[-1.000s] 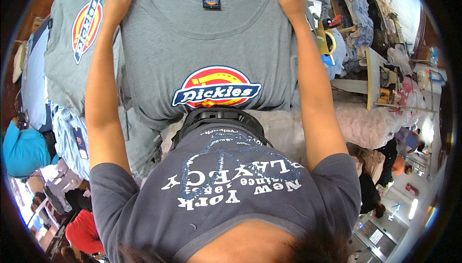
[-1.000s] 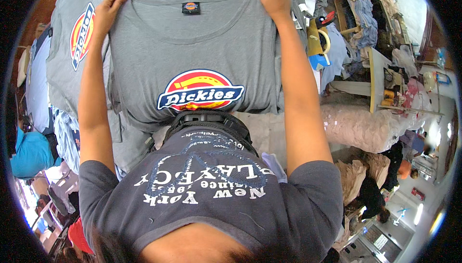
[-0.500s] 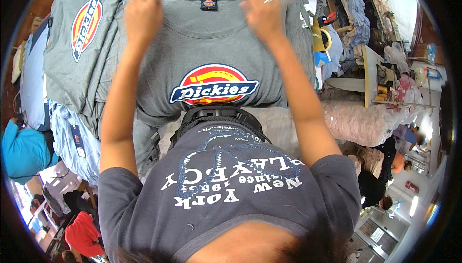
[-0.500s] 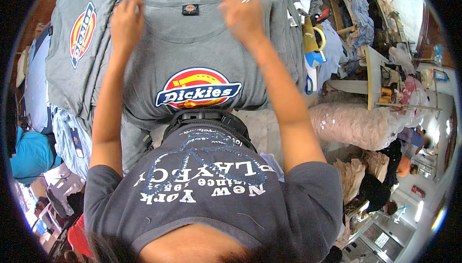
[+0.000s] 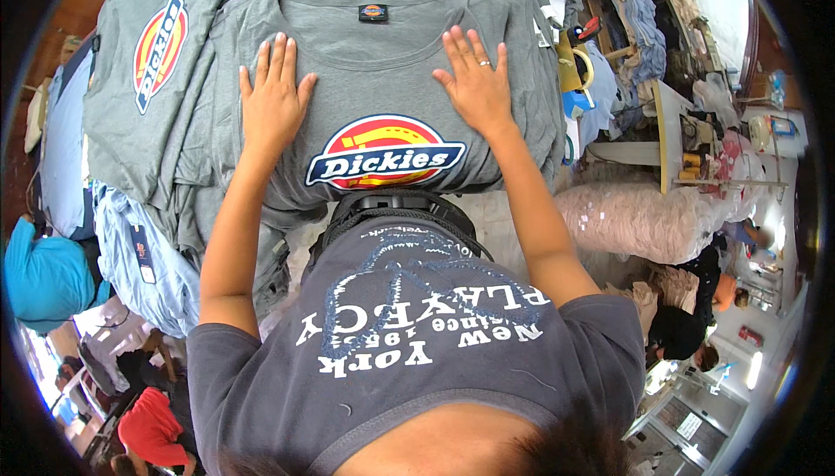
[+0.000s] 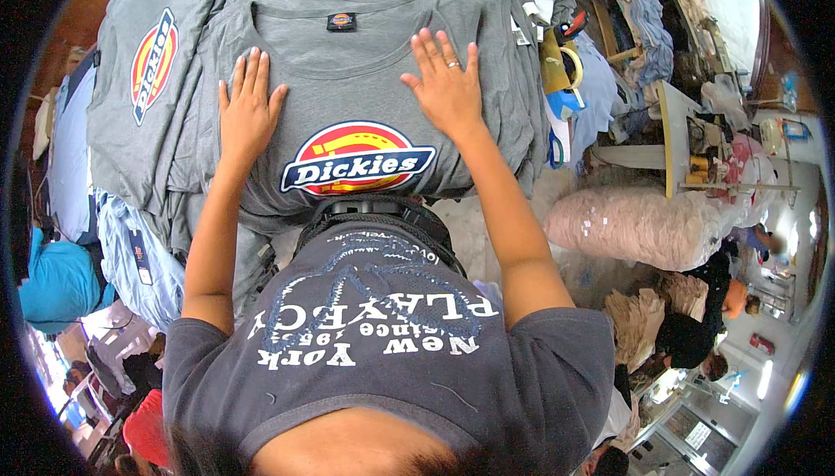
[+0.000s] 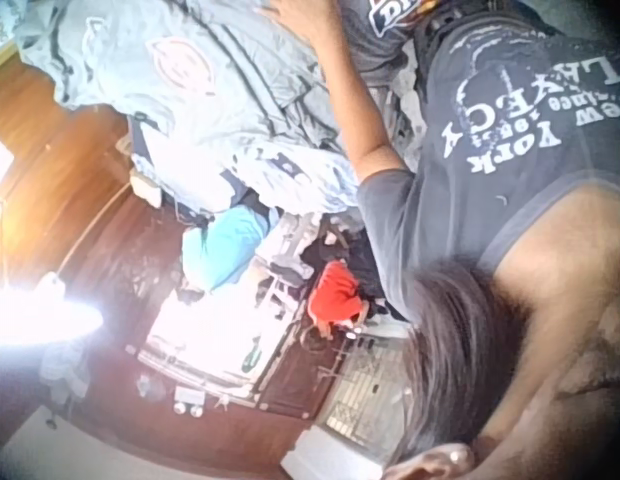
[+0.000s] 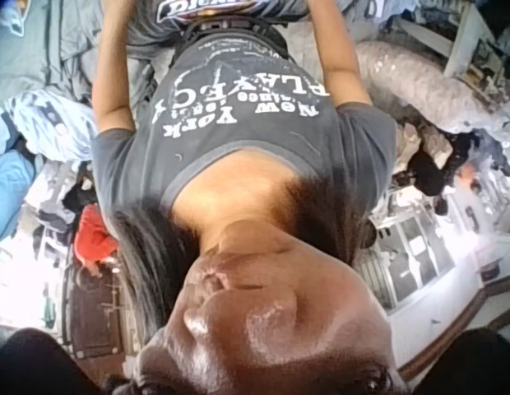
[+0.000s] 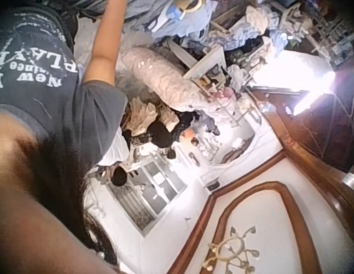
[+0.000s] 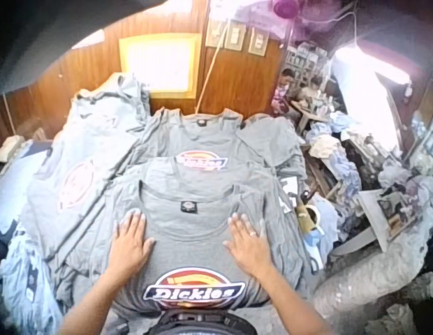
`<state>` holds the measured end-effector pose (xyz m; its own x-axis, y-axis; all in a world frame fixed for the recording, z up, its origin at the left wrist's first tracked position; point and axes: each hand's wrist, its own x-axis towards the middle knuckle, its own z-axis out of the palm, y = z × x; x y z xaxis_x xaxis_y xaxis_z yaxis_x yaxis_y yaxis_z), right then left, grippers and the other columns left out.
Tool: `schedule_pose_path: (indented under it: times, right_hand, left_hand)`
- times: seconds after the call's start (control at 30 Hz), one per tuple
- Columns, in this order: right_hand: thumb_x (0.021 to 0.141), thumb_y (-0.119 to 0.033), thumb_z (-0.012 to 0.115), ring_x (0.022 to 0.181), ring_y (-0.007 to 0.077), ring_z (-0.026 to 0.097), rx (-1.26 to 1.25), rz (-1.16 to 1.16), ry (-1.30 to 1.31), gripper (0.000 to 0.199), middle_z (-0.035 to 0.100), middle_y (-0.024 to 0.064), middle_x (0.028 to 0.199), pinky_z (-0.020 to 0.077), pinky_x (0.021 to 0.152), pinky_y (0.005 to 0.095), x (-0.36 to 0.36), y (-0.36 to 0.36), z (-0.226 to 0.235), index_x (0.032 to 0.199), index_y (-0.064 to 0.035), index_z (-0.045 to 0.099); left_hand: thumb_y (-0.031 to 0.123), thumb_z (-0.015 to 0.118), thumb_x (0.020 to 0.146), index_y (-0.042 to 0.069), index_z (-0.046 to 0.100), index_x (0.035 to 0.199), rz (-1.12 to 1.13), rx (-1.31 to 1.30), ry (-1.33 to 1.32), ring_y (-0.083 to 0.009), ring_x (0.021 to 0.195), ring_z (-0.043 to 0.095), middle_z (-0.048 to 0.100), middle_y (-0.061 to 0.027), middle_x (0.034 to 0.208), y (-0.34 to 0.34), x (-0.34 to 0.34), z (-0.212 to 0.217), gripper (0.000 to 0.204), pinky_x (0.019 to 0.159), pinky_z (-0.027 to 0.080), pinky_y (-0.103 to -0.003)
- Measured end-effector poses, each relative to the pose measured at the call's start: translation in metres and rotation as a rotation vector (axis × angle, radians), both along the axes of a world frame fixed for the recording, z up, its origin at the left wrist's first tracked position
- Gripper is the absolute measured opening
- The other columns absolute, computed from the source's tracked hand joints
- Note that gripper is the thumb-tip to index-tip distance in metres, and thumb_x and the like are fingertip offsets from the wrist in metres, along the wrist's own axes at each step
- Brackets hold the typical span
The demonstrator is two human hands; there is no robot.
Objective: The person trims loose threads from a gray t-shirt using shears and then stacks the t-shirt onto a pile of other shirts.
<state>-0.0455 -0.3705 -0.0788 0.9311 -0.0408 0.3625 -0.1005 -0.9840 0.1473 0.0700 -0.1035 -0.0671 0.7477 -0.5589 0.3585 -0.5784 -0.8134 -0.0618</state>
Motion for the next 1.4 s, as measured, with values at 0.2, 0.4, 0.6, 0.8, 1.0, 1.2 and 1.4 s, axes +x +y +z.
schedule_pose_path:
  times: [0.2,0.4,0.6,0.8,1.0,1.2,1.4]
  right_hand:
    - [0.086,-0.041,0.038,0.123,0.022,0.031,0.164,-0.052,-0.156,0.048,0.034,0.0021,0.133,0.0201,0.098,0.0517,0.043,-0.037,-0.008,0.125,-0.0143,0.04]
    - [0.078,-0.035,0.055,0.111,0.0235,0.042,0.516,0.003,-0.37,0.04,0.045,0.0043,0.121,0.0287,0.091,0.0488,0.086,-0.094,-0.006,0.113,-0.0159,0.052]
    - [0.067,-0.026,0.068,0.084,0.0159,0.05,0.69,-0.002,-0.016,0.03,0.055,0.0045,0.087,0.0363,0.076,0.0277,0.076,-0.112,0.036,0.089,-0.0088,0.058]
    - [0.069,-0.008,0.062,0.077,0.009,0.048,1.071,0.178,0.082,0.019,0.053,-0.0004,0.081,0.0367,0.07,0.0207,-0.018,-0.099,0.134,0.087,-0.0017,0.057]
    - [0.064,-0.018,0.067,0.069,0.0099,0.049,0.978,0.393,-0.072,0.026,0.055,0.0015,0.074,0.0384,0.063,0.0249,-0.166,-0.087,0.21,0.081,-0.0003,0.059]
    - [0.067,-0.025,0.067,0.057,0.0131,0.039,0.941,0.124,-0.031,0.027,0.048,0.0035,0.064,0.0273,0.052,0.0258,-0.186,-0.057,0.224,0.069,-0.0002,0.056]
    - [0.072,-0.03,0.065,0.061,0.0166,0.044,1.143,0.968,-0.071,0.034,0.052,0.0081,0.068,0.0324,0.055,0.0284,-0.151,-0.092,0.22,0.077,0.0026,0.057]
  left_hand:
    - [0.042,0.037,0.086,0.009,0.03,0.131,0.045,-0.183,0.118,-0.0242,0.126,0.026,0.03,-0.0059,0.136,-0.01,0.068,-0.014,0.055,0.099,0.019,-0.05]
    - [0.031,0.049,0.084,0.003,0.05,0.111,-0.21,-0.545,-0.026,-0.0325,0.098,0.05,0.053,-0.0161,0.106,-0.002,0.147,-0.012,0.039,0.085,0.038,-0.037]
    - [0.028,0.056,0.081,0.001,0.055,0.094,-0.289,-0.496,0.323,-0.0215,0.078,0.055,0.058,-0.0103,0.085,0.019,0.137,0.037,0.031,0.071,0.042,-0.03]
    - [0.022,0.06,0.079,0.002,0.053,0.091,-0.383,-0.537,0.222,-0.0138,0.062,0.047,0.054,-0.0071,0.07,0.042,0.039,0.142,0.024,0.061,0.04,-0.024]
    - [-0.001,0.047,0.062,-0.007,0.054,0.076,-0.831,-0.759,0.255,-0.0205,0.059,0.051,0.054,-0.0122,0.067,0.097,-0.068,0.202,0.017,0.056,0.041,-0.028]
    - [0.006,0.069,0.053,-0.004,0.056,0.073,-0.659,-0.758,0.242,-0.0152,0.058,0.05,0.054,-0.0076,0.063,0.095,-0.07,0.192,0.026,0.052,0.037,-0.024]
    - [0.036,0.065,0.072,-0.003,0.054,0.074,-0.548,-0.92,0.218,-0.0111,0.064,0.047,0.052,-0.0039,0.067,0.093,-0.037,0.18,0.041,0.057,0.036,-0.022]
